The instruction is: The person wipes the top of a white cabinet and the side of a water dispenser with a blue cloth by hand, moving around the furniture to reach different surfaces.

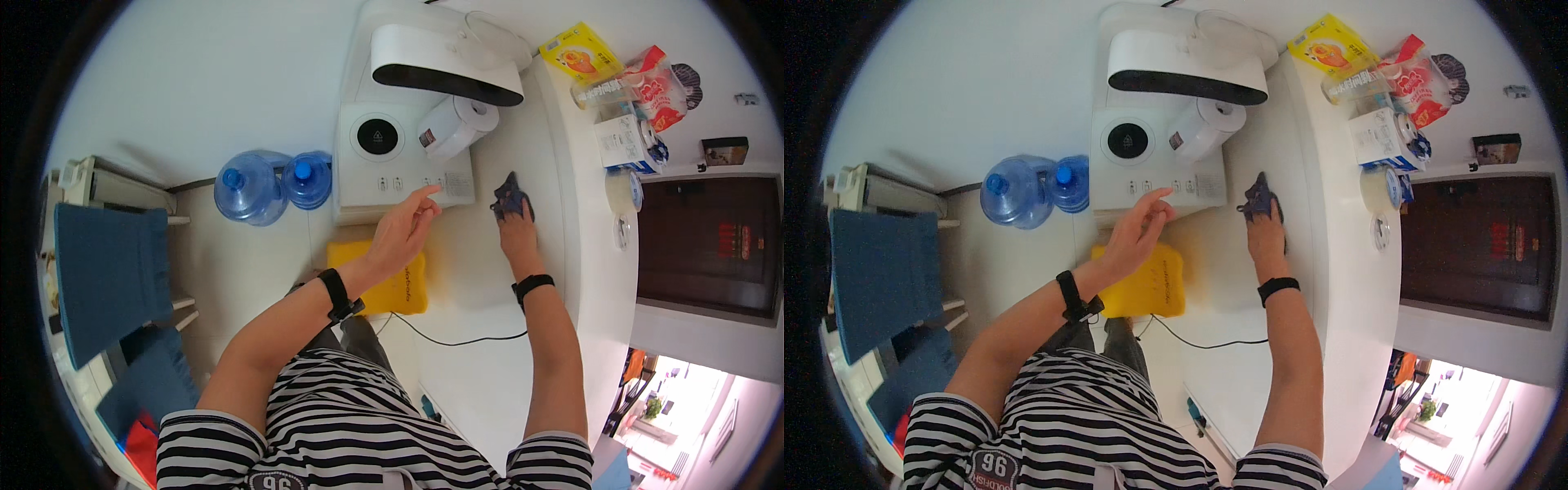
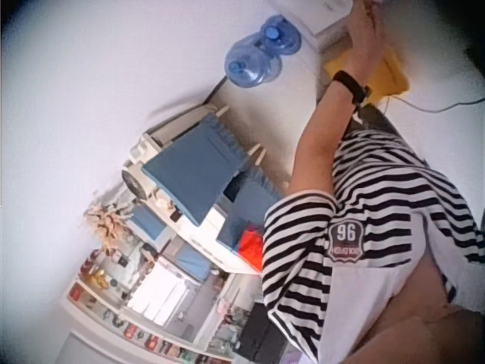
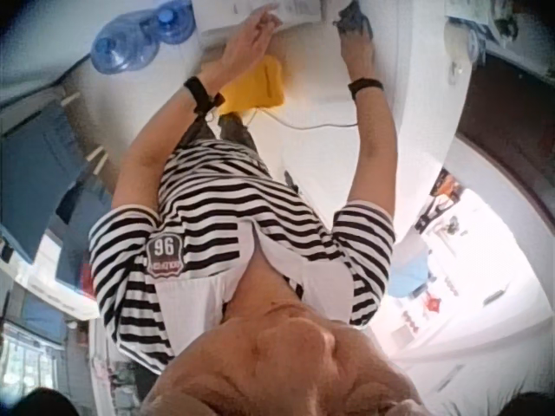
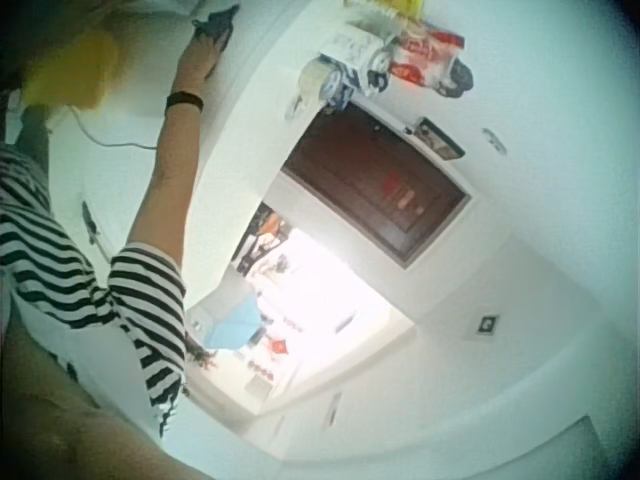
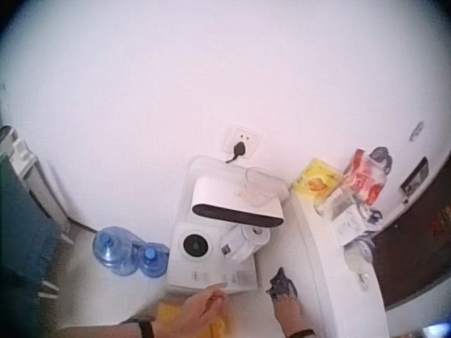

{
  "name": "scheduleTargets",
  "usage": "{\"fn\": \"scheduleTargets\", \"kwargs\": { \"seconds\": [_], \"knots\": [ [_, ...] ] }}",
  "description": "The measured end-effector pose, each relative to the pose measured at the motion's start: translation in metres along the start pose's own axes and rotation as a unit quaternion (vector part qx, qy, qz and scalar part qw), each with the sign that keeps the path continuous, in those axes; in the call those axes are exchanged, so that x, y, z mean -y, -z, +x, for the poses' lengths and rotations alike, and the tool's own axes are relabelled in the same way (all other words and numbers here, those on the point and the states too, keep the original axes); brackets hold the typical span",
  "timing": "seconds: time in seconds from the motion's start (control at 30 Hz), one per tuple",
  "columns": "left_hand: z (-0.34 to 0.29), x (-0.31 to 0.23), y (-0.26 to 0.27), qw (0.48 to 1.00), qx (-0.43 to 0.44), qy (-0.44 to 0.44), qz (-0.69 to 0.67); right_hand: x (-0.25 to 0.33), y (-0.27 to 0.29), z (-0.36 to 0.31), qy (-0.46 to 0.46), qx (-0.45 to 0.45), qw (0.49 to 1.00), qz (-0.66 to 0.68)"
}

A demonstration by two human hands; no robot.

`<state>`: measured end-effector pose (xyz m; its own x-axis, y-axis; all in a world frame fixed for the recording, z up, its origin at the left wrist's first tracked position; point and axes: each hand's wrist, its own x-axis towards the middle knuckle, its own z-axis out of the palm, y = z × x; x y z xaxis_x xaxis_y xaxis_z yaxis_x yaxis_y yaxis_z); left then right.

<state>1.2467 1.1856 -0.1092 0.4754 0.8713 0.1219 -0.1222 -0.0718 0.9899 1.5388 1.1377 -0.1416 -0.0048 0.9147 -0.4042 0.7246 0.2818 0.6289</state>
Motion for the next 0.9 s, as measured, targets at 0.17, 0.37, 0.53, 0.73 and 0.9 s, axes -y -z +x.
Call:
{"fn": "scheduleTargets", "kwargs": {
  "seconds": [0.17,0.37,0.53,0.73,0.9],
  "knots": [
    [-0.042,0.009,-0.046,0.998,-0.043,0.005,-0.035,0.026,-0.029,-0.038,0.014,-0.081,0.995,0.053],
    [-0.103,0.005,-0.076,0.997,-0.065,0.031,-0.039,0.027,-0.036,-0.044,0.04,-0.027,0.998,0.051],
    [-0.144,0.003,-0.065,0.99,-0.133,0.051,0.001,0.025,-0.032,-0.019,-0.038,-0.106,0.993,-0.02],
    [-0.184,0.011,-0.058,0.976,-0.192,0.097,0.006,0.052,-0.036,0.002,-0.004,-0.026,1.0,-0.004],
    [-0.216,0.026,-0.056,0.967,-0.212,0.141,0.013,0.088,-0.081,0.005,0.052,0.064,0.997,-0.009]
  ]
}}
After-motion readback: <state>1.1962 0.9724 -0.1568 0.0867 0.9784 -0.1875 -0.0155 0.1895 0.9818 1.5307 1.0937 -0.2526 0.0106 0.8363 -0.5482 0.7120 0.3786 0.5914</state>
